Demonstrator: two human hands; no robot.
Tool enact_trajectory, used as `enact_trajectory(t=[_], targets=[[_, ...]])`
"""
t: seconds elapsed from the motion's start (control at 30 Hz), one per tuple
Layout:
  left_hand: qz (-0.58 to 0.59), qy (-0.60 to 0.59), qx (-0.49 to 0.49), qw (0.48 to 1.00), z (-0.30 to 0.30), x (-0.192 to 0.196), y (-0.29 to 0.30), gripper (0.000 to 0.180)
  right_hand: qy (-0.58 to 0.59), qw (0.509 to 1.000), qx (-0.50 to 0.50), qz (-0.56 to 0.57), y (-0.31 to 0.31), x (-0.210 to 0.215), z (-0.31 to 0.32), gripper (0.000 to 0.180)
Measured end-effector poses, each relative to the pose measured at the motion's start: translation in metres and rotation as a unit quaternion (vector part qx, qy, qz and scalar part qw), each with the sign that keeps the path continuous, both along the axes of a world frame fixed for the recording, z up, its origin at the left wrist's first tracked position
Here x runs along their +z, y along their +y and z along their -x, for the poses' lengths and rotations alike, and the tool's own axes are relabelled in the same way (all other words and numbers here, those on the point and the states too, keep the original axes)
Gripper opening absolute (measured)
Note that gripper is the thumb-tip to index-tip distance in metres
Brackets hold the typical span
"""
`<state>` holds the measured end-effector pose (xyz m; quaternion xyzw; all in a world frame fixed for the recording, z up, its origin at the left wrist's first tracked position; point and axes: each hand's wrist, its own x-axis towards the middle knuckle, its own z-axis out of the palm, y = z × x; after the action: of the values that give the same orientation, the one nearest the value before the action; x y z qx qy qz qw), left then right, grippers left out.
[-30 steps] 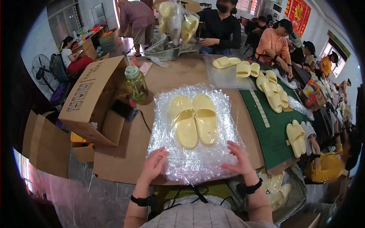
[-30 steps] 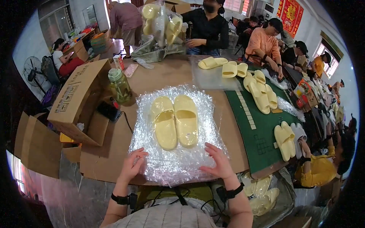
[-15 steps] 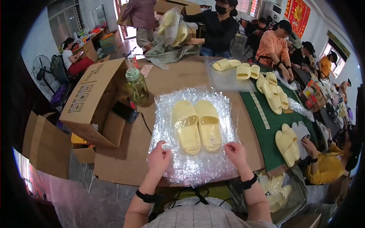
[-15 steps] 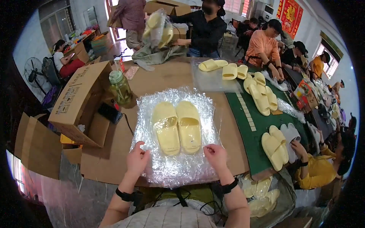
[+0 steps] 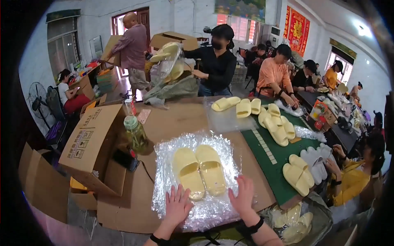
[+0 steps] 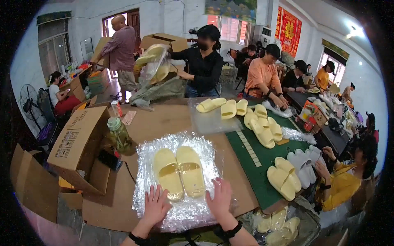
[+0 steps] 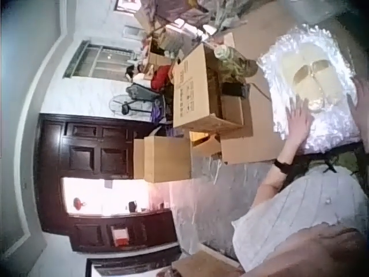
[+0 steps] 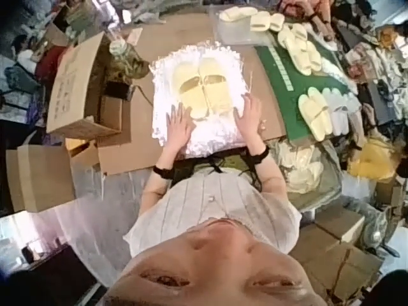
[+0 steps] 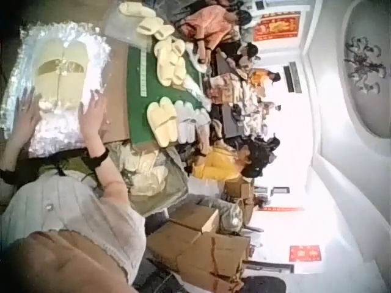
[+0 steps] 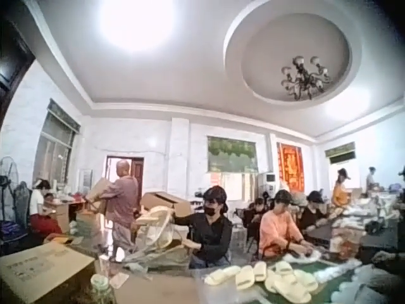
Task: Packing slippers into plastic bags and placing them into larger containers in a workshop setting.
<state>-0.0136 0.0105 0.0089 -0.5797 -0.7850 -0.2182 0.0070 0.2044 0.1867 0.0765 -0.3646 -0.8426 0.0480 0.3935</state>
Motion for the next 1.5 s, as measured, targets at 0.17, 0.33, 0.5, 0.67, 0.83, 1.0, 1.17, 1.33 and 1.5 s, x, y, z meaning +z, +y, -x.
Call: enact_trajectory(t=[0.17,0.33,0.5,0.67,0.83,1.0,1.17,1.33,1.5], targets=[[0.019,-0.041,-0.002,0.999,0.0,-0.011,0.005,0.065,-0.175,0.932,0.309,0.078,-0.045,0.005,0.031,0.06],[0.013,-0.057,-0.008,0.998,0.005,-0.019,0.004,0.067,-0.258,0.91,0.321,0.035,-0.053,-0.056,0.046,0.075],[0.014,-0.073,-0.006,0.997,0.004,-0.018,0.003,0.068,-0.303,0.925,0.221,0.06,-0.04,-0.058,0.028,0.08],[0.014,-0.068,-0.01,0.998,0.005,-0.025,0.001,0.069,-0.258,0.958,0.109,0.06,-0.026,-0.067,-0.005,0.077],[0.03,-0.072,-0.013,0.997,0.003,-0.021,0.003,0.071,-0.175,0.975,0.074,0.116,-0.023,-0.069,-0.014,0.075],[0.018,-0.076,-0.005,0.997,0.001,-0.022,0.003,0.071,-0.152,0.977,0.089,0.117,-0.024,-0.049,-0.009,0.078],[0.0,-0.071,0.003,0.997,0.001,-0.025,0.004,0.07,-0.174,0.95,0.244,0.089,-0.04,-0.034,0.002,0.074],[0.005,-0.063,-0.004,0.998,0.002,-0.021,0.004,0.071,-0.245,0.933,0.243,0.105,-0.027,-0.059,-0.011,0.066],[0.029,-0.07,-0.02,0.997,0.001,-0.022,0.007,0.072,-0.119,0.969,0.152,0.153,-0.013,-0.056,-0.022,0.062]])
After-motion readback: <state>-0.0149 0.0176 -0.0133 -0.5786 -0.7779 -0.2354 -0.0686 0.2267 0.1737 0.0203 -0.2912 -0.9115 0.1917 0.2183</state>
